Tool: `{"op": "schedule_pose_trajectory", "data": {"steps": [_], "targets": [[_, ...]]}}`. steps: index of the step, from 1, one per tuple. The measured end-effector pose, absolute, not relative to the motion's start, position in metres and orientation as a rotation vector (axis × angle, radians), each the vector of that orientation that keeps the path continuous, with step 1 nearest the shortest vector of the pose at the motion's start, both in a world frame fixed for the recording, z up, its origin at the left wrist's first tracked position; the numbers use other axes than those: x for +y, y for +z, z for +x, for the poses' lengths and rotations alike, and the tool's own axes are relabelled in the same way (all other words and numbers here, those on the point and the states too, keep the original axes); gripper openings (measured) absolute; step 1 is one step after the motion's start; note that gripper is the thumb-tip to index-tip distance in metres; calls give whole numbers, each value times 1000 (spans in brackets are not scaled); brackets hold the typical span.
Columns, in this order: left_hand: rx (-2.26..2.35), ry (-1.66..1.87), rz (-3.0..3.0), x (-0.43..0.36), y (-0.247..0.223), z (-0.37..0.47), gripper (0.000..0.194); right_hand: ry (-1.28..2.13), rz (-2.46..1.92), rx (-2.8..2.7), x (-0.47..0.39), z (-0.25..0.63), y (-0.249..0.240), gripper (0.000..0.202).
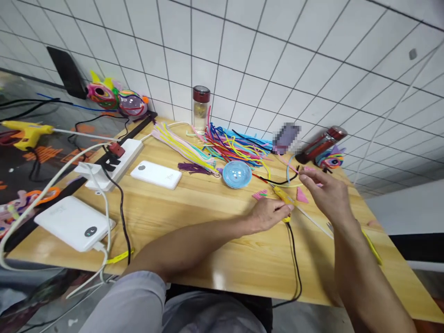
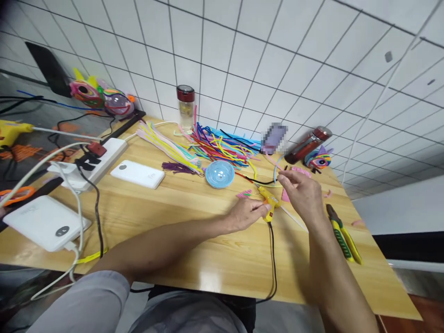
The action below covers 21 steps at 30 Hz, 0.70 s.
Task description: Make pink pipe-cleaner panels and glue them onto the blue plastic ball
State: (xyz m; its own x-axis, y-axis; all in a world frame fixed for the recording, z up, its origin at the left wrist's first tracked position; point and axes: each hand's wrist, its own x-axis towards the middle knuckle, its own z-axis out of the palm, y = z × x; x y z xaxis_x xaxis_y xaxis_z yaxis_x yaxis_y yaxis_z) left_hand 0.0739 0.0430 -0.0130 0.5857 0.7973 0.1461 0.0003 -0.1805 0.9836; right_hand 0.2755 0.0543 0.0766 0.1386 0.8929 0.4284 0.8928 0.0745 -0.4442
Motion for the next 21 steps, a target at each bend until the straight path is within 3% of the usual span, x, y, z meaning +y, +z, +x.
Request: {"op": "schedule_pose_trajectory", "data": {"steps": [7, 11, 21], "targets": [[732, 862, 1520, 45, -22, 73, 43, -135, -1728, -1297, 36, 301, 32, 42], [832, 843, 1547, 47, -22, 71, 50, -143, -1733, -1354, 37, 307, 12, 47], [861, 755, 1689, 33, -21, 65, 51, 22, -1605, -1312, 19, 293, 14, 43]]}}
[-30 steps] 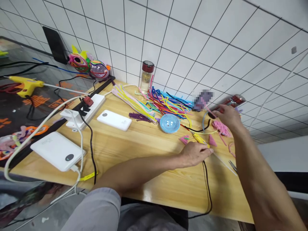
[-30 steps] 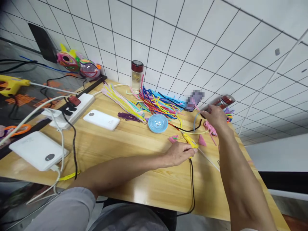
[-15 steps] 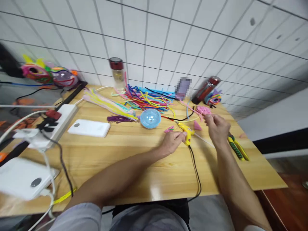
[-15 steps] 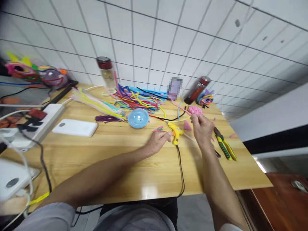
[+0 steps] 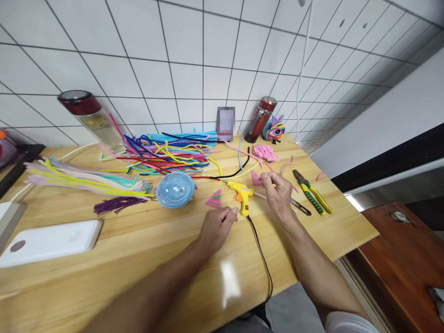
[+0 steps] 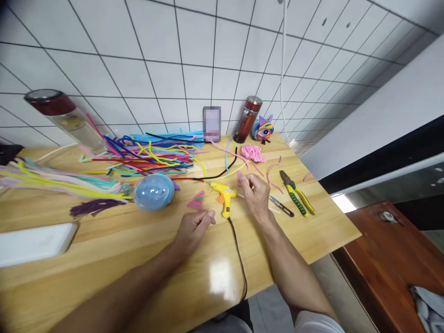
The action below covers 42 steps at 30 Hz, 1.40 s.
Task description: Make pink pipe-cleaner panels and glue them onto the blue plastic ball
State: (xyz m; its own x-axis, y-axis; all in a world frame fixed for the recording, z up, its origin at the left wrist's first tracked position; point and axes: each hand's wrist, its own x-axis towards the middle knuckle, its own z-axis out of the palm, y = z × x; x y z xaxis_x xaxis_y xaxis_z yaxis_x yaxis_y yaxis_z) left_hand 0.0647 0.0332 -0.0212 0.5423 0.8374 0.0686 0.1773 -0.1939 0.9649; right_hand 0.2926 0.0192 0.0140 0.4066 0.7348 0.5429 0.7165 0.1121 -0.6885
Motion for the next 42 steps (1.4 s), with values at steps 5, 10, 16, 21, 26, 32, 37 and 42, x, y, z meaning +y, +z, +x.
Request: {"op": "schedule_pose_trajectory", "data": {"steps": [5, 10, 16, 21, 26, 32, 37, 42], "targets": [[829, 735, 1692, 32, -20, 64, 49, 18, -1640, -1289, 19, 295, 7, 38], [830, 708, 1795, 32, -29, 62, 53, 14, -1632, -1318, 16, 293, 5, 36], [838, 657, 1917, 32, -33, 65, 54, -14, -1552, -1320, 18, 293, 12, 38], [850, 690, 1924, 35, -28, 68, 49, 92, -1578, -1310, 29, 298, 4, 44], [803, 718, 1990, 35, -27, 70, 47, 92, -1616, -1314, 38, 298, -4, 45], [770, 683, 2074, 35, -27, 72, 48, 98, -1619, -1317, 41, 308, -7, 45], [727, 656, 2087, 37, -29, 74, 48, 154, -1616, -1327, 42, 312, -13, 40], [699, 641, 2103, 38, -28, 76, 50, 192, -1618, -1332, 43, 311, -17, 44]]}}
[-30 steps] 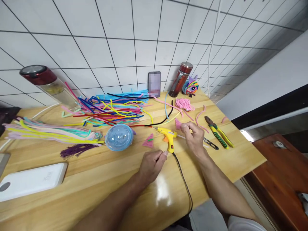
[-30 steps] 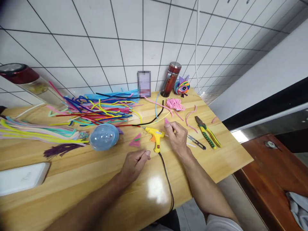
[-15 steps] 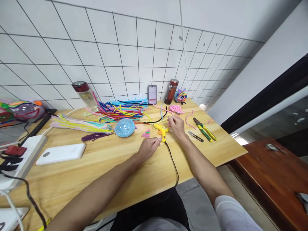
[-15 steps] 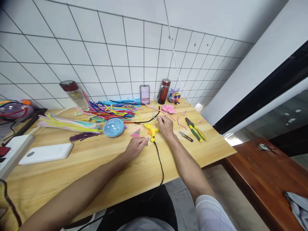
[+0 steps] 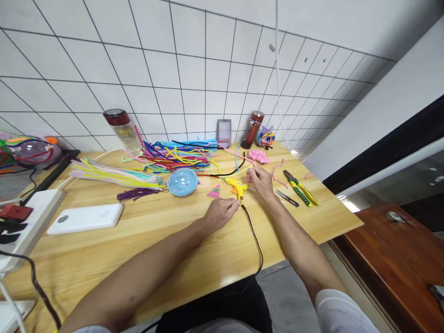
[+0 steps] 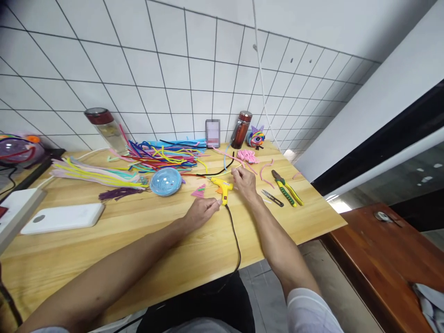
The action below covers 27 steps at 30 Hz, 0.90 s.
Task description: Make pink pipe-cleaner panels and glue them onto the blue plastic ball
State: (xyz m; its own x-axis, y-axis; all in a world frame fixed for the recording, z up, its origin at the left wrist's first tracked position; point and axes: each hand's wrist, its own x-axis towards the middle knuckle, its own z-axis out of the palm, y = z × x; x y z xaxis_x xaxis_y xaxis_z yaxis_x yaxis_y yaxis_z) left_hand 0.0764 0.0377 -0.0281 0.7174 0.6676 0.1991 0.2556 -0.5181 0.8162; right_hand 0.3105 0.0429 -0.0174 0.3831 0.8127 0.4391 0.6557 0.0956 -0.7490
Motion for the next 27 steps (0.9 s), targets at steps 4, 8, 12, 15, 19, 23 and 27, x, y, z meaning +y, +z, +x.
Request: {"op": "schedule_pose_trajectory", "data": {"steps": [4, 8, 12, 15, 19, 23, 27], "targets": [[688, 642, 2105, 38, -27, 78, 49, 195, -1633, -1334, 40, 311, -14, 44], [668, 641, 2116, 38, -26, 79, 50, 161, -1652, -1316, 39, 311, -9, 48], [663, 623, 2136, 38, -26, 80, 48, 106, -1664, -1309, 39, 309, -6, 50], [681, 578, 2185, 39, -26, 81, 46, 133, -1677, -1320, 38, 308, -7, 49], [722, 535, 2266, 39, -27, 82, 47, 149, -1688, -1346, 35, 307, -7, 46], [701, 507, 2352, 40, -29, 83, 42, 145, -1705, -1367, 36, 309, -9, 39], [717, 473, 2381, 40, -29, 84, 41, 170, -1710, -1401, 38, 311, -14, 37]]}}
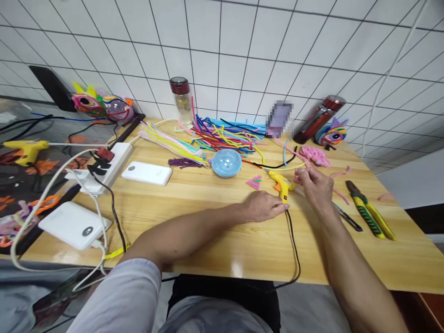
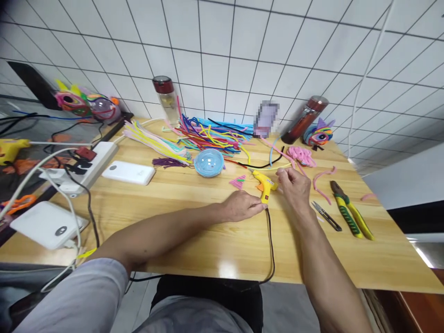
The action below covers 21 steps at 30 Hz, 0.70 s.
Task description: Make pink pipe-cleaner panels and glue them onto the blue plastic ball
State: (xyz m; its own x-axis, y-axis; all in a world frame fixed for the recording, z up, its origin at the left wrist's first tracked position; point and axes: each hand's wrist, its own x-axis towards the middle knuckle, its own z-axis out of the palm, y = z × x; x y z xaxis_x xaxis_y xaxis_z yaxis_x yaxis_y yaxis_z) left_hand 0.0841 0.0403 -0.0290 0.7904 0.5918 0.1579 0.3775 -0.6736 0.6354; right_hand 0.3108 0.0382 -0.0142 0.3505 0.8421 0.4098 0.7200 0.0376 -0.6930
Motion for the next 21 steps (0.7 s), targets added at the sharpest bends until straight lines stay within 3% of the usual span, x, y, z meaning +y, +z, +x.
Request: {"op": "schedule_pose_trajectory", "data": {"steps": [21], "targets": [[764, 460, 2377, 40, -22, 83, 46, 234, -1664, -1423, 44, 299, 5, 41]]}}
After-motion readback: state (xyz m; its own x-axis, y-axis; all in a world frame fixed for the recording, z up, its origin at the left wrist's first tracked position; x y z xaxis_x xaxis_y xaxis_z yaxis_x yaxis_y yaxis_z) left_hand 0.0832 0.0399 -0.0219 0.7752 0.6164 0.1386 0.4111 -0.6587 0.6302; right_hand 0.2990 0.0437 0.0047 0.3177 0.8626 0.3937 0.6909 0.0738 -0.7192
